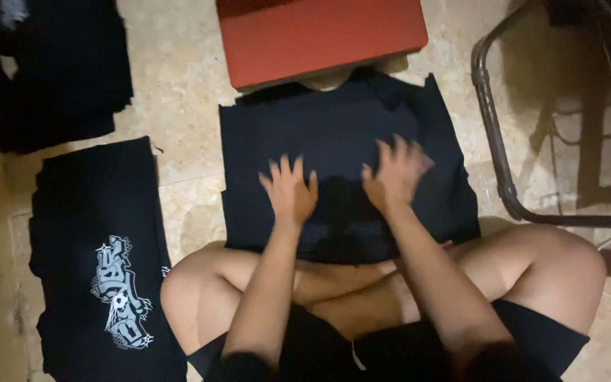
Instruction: The person places black fabric onto a heat press, smooths it by hand, lowers the heat press lever, and then removes the fabric from the press.
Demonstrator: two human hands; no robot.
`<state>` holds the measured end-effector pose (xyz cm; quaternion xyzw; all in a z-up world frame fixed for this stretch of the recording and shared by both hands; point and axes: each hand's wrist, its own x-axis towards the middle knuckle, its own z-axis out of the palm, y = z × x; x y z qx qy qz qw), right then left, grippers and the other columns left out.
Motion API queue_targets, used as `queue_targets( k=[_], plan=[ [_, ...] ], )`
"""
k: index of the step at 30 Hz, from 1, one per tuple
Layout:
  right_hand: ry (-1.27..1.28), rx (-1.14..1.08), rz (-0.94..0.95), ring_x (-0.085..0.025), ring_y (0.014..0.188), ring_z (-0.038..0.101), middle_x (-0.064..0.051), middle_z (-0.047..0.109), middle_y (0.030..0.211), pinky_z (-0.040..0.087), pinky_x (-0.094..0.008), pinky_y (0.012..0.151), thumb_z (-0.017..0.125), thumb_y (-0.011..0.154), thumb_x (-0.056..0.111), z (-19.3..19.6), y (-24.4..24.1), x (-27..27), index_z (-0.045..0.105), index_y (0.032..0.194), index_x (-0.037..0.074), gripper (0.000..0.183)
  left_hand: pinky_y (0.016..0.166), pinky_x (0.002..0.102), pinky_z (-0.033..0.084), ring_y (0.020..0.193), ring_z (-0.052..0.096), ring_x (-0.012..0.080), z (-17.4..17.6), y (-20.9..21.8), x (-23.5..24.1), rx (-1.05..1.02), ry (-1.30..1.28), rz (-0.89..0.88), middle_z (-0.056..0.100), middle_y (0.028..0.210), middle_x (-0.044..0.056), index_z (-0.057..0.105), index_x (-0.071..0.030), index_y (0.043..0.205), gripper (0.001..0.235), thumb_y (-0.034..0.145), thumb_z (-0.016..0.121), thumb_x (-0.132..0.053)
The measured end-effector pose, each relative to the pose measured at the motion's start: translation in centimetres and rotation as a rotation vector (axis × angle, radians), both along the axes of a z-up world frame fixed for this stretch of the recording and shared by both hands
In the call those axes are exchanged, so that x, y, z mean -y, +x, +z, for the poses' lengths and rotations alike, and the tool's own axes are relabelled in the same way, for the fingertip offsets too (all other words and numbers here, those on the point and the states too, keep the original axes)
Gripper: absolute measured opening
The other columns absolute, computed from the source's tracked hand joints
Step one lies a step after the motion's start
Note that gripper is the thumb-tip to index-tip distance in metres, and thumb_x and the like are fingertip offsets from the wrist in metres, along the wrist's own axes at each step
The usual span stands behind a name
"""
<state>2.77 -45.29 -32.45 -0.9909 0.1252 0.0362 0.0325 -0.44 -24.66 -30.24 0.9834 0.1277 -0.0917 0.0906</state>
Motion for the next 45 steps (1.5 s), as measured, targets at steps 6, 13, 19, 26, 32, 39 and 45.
queue_targets(
  k=[6,13,19,26,32,39,45],
  plan=[
    [0.112,-0.06,0.387,-0.036,0.158,0.018,0.003,0.021,0.174,0.011,-0.068,0.123,0.04,0.102,0.062,-3.4,5.2,1.0,0.038,0.16,0.032,0.066,0.119,0.074,-0.001,0.16,0.001,0.0362,-0.6,3.8,-4.6,-0.067,0.008,-0.139,0.005,0.175,-0.001,0.024,-0.043,0.162,0.062,0.104,0.029,-0.064],
    [0.199,-0.093,-0.048,-0.037,0.158,-0.009,-0.005,-0.003,0.175,-0.003,-0.063,0.124,0.023,0.102,0.076,-5.2,12.8,8.3,0.016,0.169,0.028,0.082,0.122,0.07,-0.001,0.158,-0.002,0.0421,0.3,4.9,-5.5,-0.081,-0.022,-0.017,0.006,0.174,0.008,0.025,-0.036,0.163,0.093,0.086,0.036,-0.088],
    [0.198,0.041,-0.185,-0.047,0.153,0.002,-0.011,0.016,0.17,-0.001,-0.069,0.118,0.045,0.096,0.059,-5.7,11.9,5.9,0.037,0.159,0.021,0.074,0.12,0.072,0.0,0.158,-0.001,0.043,-1.1,4.2,-5.5,-0.096,0.036,-0.047,0.004,0.174,0.009,0.022,-0.036,0.163,0.093,0.087,0.035,-0.087],
    [0.236,0.199,0.355,-0.024,0.123,0.05,0.005,0.06,0.116,0.035,-0.05,0.105,0.062,0.092,0.032,-7.2,10.2,1.5,0.069,0.108,0.032,0.018,0.119,0.072,-0.002,0.157,-0.004,0.044,-1.7,3.3,-5.3,-0.078,0.011,-0.047,0.0,0.174,0.011,0.019,-0.037,0.164,0.096,0.085,0.032,-0.09],
    [0.214,-0.071,0.072,-0.042,0.157,0.001,-0.008,0.008,0.175,0.008,-0.064,0.116,0.035,0.104,0.064,-3.0,16.7,2.5,0.038,0.164,0.026,0.071,0.118,0.074,-0.001,0.157,-0.002,0.0443,-1.2,3.2,-4.9,-0.079,0.017,-0.039,0.004,0.174,0.011,0.023,-0.038,0.163,0.093,0.085,0.035,-0.088],
    [0.197,0.099,-0.11,-0.047,0.154,0.0,-0.013,0.012,0.174,0.001,-0.07,0.116,0.036,0.112,0.056,-2.5,17.9,2.8,0.042,0.164,0.014,0.067,0.114,0.078,-0.003,0.156,0.0,0.0469,-1.3,4.4,-4.5,-0.049,-0.064,0.018,0.007,0.173,0.012,0.026,-0.037,0.162,0.099,0.079,0.049,-0.086],
    [0.204,0.178,0.26,-0.046,0.155,0.023,-0.012,0.032,0.17,0.009,-0.07,0.121,0.052,0.102,0.04,-1.7,9.6,-3.7,0.048,0.156,0.019,0.058,0.116,0.072,0.021,0.134,0.05,0.0452,-5.2,11.2,-4.1,0.285,0.049,-0.28,0.057,0.142,0.012,0.067,-0.021,0.128,0.049,0.088,0.06,-0.048]
  ],
)
